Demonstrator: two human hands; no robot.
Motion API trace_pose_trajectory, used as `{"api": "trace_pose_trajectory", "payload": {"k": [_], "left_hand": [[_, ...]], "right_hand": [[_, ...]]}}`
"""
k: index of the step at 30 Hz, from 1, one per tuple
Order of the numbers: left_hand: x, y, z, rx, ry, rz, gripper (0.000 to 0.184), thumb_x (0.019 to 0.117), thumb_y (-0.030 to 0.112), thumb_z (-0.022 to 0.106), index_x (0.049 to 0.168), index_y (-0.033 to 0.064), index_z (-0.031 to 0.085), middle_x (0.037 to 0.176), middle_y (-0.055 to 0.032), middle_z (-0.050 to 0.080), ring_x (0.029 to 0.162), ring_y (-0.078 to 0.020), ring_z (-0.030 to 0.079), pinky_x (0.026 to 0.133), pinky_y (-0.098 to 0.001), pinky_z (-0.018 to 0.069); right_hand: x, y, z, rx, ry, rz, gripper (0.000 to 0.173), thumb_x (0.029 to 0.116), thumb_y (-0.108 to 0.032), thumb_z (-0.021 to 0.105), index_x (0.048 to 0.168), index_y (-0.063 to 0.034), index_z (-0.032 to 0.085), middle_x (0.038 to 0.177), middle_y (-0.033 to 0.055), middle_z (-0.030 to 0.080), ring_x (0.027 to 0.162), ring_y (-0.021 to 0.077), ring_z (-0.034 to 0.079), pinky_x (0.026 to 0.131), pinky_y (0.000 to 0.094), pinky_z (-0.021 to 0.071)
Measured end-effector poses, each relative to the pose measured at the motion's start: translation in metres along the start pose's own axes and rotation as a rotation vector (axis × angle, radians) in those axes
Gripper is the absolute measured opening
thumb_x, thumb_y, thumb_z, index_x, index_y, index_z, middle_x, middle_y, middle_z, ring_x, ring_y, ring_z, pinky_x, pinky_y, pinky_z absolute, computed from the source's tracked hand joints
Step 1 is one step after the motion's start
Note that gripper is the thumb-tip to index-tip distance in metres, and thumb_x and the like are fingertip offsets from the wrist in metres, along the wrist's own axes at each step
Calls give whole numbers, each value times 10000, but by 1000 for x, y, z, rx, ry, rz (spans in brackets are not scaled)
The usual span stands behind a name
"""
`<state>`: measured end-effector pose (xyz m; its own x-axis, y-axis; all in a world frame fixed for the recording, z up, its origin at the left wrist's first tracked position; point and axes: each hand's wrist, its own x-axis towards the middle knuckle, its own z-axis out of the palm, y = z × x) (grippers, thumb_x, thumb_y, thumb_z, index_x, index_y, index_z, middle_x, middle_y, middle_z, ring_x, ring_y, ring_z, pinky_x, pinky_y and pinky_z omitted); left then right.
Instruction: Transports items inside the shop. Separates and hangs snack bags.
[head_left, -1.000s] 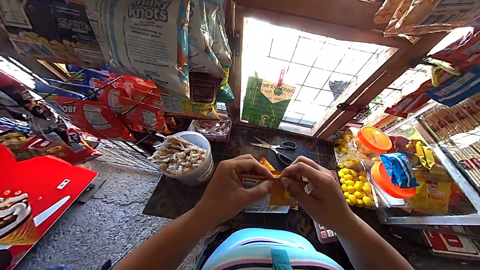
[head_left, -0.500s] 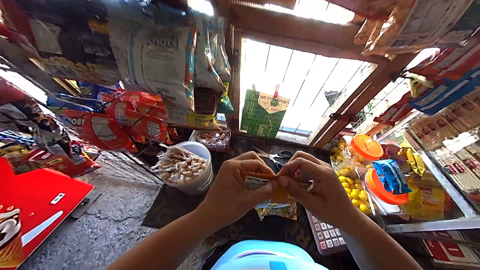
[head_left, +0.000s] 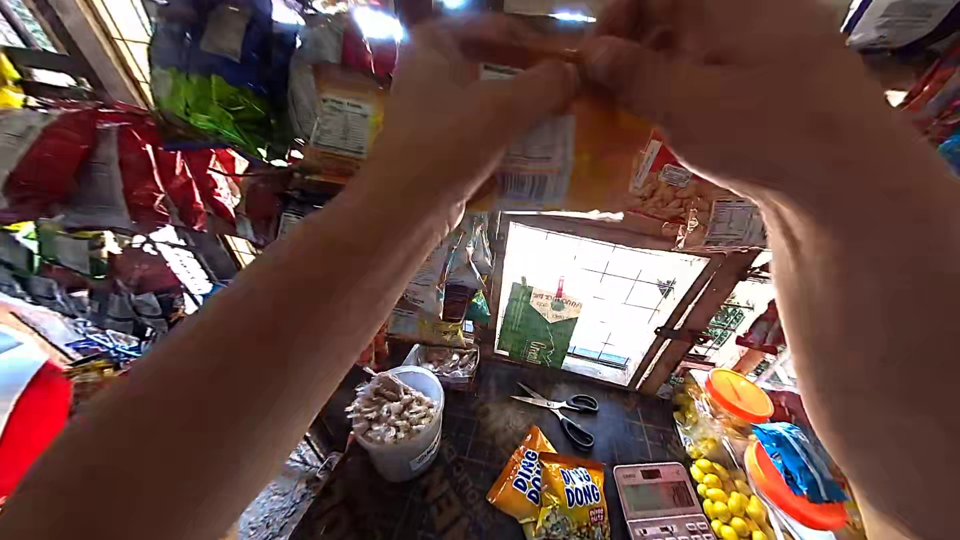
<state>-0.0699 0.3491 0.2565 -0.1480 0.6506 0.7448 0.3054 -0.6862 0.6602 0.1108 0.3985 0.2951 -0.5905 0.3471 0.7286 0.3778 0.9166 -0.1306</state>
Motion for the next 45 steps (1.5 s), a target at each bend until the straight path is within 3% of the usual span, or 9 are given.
{"api": "trace_pose_trajectory", "payload": {"k": [3, 7, 16, 22, 30, 38, 40, 41, 45], "left_hand": [[15, -13, -1, -63, 86, -127, 73, 939, 97, 719, 990, 120, 672, 869, 39, 714, 774, -53, 710, 699, -237, 616], [21, -22, 1, -111, 150, -177, 97, 939, 93, 716, 1016, 104, 659, 883, 19, 703, 785, -61, 702, 710, -241, 605], [23, -26, 2, -117, 89, -222, 121, 931, 16, 695, 1034, 80, 686, 905, -17, 705, 767, -80, 704, 686, -232, 606], [22, -26, 2, -73, 76, -198, 165, 895, -31, 718, 1025, 66, 689, 930, -32, 713, 774, -75, 709, 691, -222, 607], [22, -30, 5, -48, 88, -146, 234, 854, -32, 771, 1050, 55, 676, 986, -41, 697, 835, -72, 710, 742, -220, 613], [23, -34, 5, -31, 90, -114, 377, 850, -56, 766, 1196, 50, 660, 1089, -60, 682, 855, -71, 714, 746, -213, 616], [23, -35, 3, -7, 87, -89, 394, 855, -51, 763, 1222, 51, 663, 1153, -69, 653, 895, -68, 700, 767, -210, 608], [24, -36, 3, -5, 89, -80, 396, 855, -50, 765, 1224, 48, 663, 1157, -70, 654, 900, -68, 702, 768, -208, 609], [24, -34, 4, -19, 102, -90, 408, 846, -72, 761, 1224, 48, 661, 1084, -51, 701, 863, -66, 717, 750, -206, 610]], "right_hand": [[30, 7, 10, 23, -75, 71, 163, 1053, -234, 560, 1089, -99, 644, 933, -27, 638, 803, -1, 620, 759, 215, 531], [40, 9, 20, -17, -77, 78, 159, 1054, -218, 561, 1082, -98, 662, 933, -18, 650, 788, 2, 617, 750, 208, 516], [41, 15, 20, -33, -116, 184, 147, 1043, -235, 596, 1078, -117, 676, 930, -30, 654, 791, -9, 609, 744, 203, 505], [41, 19, 17, 49, -178, 228, 128, 1036, -227, 606, 1039, -123, 680, 868, -57, 648, 749, -37, 600, 710, 158, 494], [48, 17, 11, 48, -236, 304, 123, 1033, -231, 611, 1028, -130, 682, 860, -61, 644, 735, -27, 588, 679, 178, 478], [53, 19, 7, 52, -275, 318, 90, 1015, -234, 640, 1033, -159, 686, 860, -74, 637, 721, -34, 574, 635, 162, 453], [54, 21, 8, 62, -268, 319, 96, 1014, -245, 642, 1020, -164, 694, 844, -78, 629, 668, -39, 542, 570, 149, 410], [55, 22, 9, 69, -262, 318, 94, 1010, -250, 648, 1001, -168, 693, 821, -80, 619, 624, -45, 518, 524, 139, 382], [55, 24, 8, 88, -239, 322, 76, 986, -246, 685, 991, -173, 704, 824, -86, 637, 644, -49, 549, 548, 134, 415]]}}
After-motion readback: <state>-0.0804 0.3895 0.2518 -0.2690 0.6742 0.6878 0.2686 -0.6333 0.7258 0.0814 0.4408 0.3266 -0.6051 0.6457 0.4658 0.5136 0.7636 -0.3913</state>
